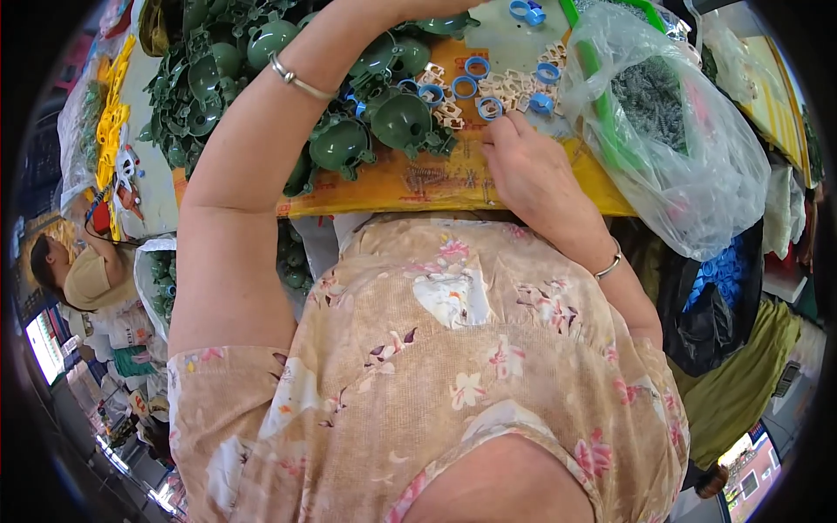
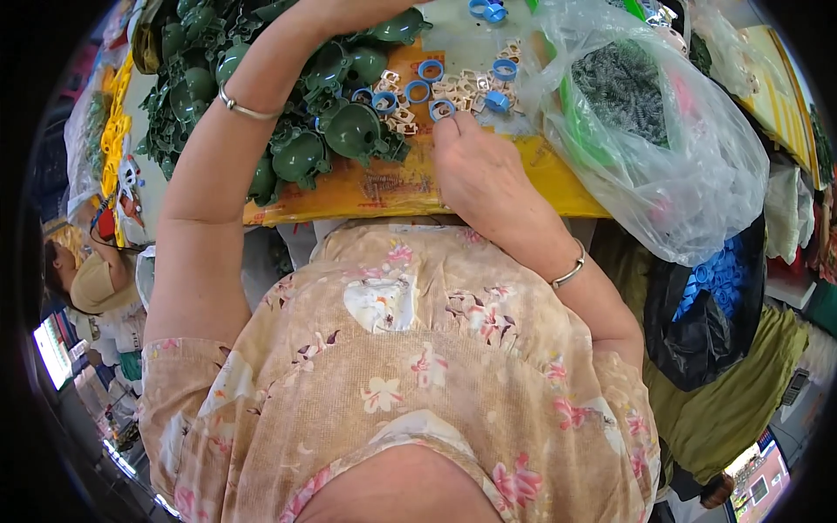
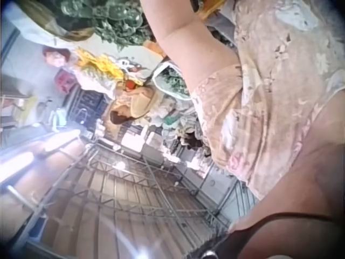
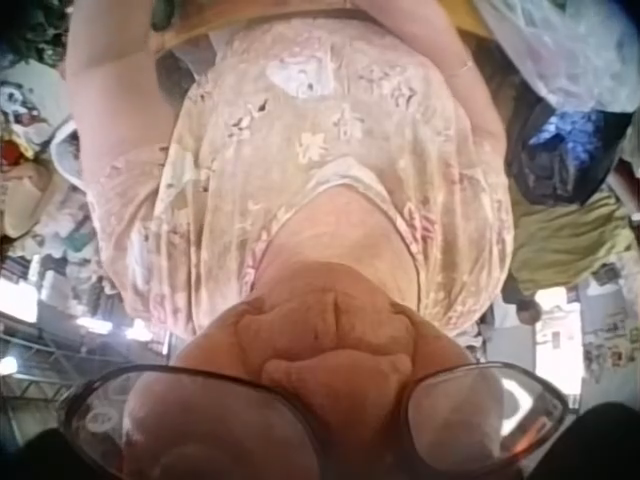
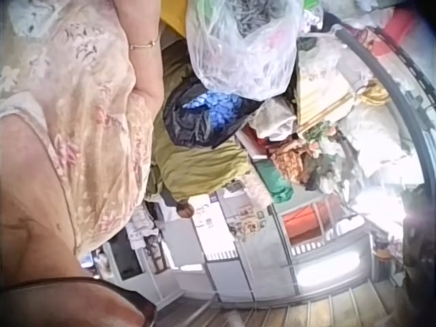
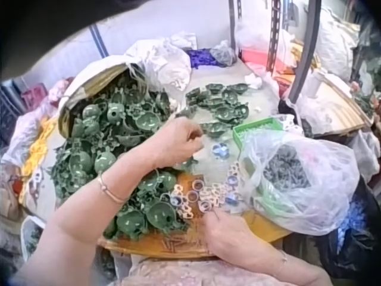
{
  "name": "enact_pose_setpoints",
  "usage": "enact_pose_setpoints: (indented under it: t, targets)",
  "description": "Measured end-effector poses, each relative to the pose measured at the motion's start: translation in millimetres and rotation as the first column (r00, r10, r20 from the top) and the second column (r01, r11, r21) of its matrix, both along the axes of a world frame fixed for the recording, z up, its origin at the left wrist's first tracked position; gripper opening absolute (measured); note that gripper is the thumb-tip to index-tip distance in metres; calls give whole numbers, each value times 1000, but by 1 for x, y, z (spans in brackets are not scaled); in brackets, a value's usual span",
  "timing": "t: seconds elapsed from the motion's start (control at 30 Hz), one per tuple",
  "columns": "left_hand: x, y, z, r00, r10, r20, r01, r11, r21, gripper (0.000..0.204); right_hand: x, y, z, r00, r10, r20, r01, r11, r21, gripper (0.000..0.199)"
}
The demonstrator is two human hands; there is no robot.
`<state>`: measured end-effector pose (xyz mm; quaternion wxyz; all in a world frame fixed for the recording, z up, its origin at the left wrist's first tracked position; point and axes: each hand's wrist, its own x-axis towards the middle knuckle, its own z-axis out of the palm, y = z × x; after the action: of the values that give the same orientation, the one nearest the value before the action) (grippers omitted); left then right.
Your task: Assembling small plastic components onto green spherical toy parts at a workbench.
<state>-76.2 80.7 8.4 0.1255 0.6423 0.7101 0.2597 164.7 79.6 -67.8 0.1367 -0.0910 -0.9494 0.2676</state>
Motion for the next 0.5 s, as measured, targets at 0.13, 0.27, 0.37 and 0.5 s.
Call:
enact_pose_setpoints:
  t: [0.13, 0.27, 0.37, 0.5]
  targets:
    - [-6, -13, -17, 913, -97, -395, 37, 987, -155, 17, 4, 7, 4, 994, -58, -96, 28, 959, -282, 5]
    - [-18, -12, -36, 871, -164, -463, 55, 969, -240, 13, 1, 12, 0, 944, -162, -287, 59, 940, -336, 13]
    - [-31, -9, -57, 788, -208, -580, 138, 977, -163, 37, 2, 8, 0, 924, -248, -290, 87, 877, -472, 12]
    - [-24, -2, -46, 816, -194, -545, 17, 949, -314, 27, 2, 13, 2, 909, -263, -322, 94, 885, -456, 12]
